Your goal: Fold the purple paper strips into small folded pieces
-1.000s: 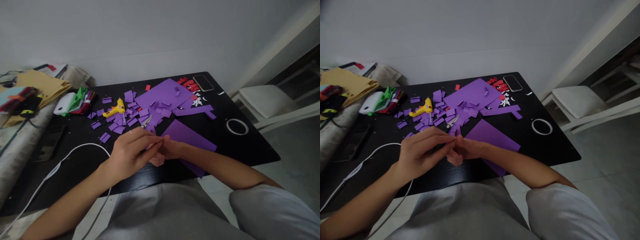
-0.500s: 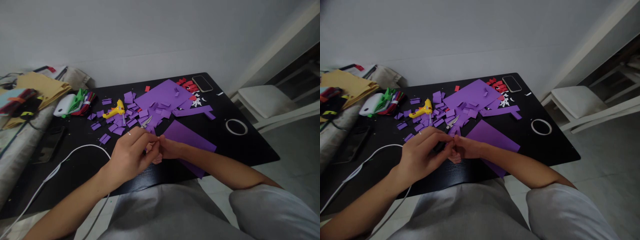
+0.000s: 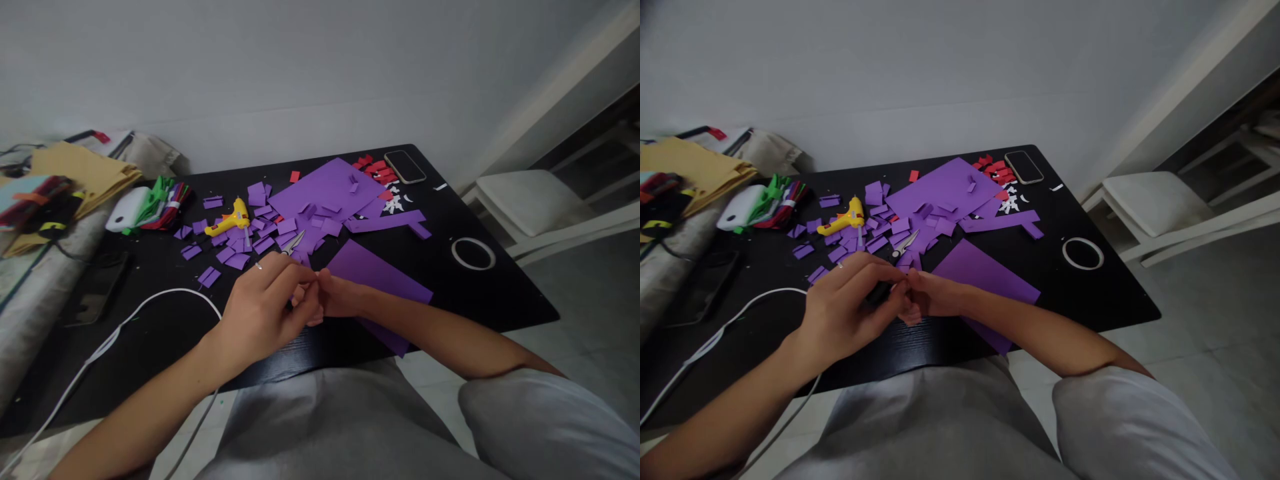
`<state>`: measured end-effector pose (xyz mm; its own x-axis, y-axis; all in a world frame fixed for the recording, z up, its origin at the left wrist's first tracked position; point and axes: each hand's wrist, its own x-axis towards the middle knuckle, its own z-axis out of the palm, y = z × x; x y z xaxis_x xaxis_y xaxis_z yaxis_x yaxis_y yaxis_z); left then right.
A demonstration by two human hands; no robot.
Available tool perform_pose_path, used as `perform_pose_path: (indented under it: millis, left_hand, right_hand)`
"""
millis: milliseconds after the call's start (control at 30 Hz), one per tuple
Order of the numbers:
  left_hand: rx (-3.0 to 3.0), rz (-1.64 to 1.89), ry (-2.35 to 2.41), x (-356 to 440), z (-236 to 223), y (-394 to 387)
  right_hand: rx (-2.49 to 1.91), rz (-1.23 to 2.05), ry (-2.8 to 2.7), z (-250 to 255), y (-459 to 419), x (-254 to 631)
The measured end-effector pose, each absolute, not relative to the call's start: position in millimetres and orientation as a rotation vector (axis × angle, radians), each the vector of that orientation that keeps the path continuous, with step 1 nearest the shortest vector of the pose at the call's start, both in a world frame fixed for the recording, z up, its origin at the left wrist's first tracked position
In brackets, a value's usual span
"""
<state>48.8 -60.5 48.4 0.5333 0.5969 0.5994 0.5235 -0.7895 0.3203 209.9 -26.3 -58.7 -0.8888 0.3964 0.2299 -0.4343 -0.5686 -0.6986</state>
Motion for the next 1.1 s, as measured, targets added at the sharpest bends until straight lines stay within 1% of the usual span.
perform_pose_path:
  millis: [333,500,667,833,1100]
  left_hand:
    - [2.672,1.129,0.983,49.9,46.6,-61.1]
    - [2.678,1.125,0.983,50.4,46.8,-61.8]
    - [2.679,1.119,0.980,50.1,46.1,-61.5]
    - [2.684,1.125,0.986,50.5,45.9,-61.8]
    - [2.683,1.138,0.999,50.8,45.2,-61.9]
  right_hand:
    - [0.023,2.389,-1.154,-60.4,-26.9,210.4]
    - [-0.112,2.412,-1.143,-61.0,-27.4,210.6]
    - [-0.021,2.393,-1.107,-61.7,-28.2,211.4]
    - [-0.103,2.411,-1.092,-65.9,-27.9,211.4]
    - [-0.098,2.404,-1.099,-64.6,-28.4,213.0]
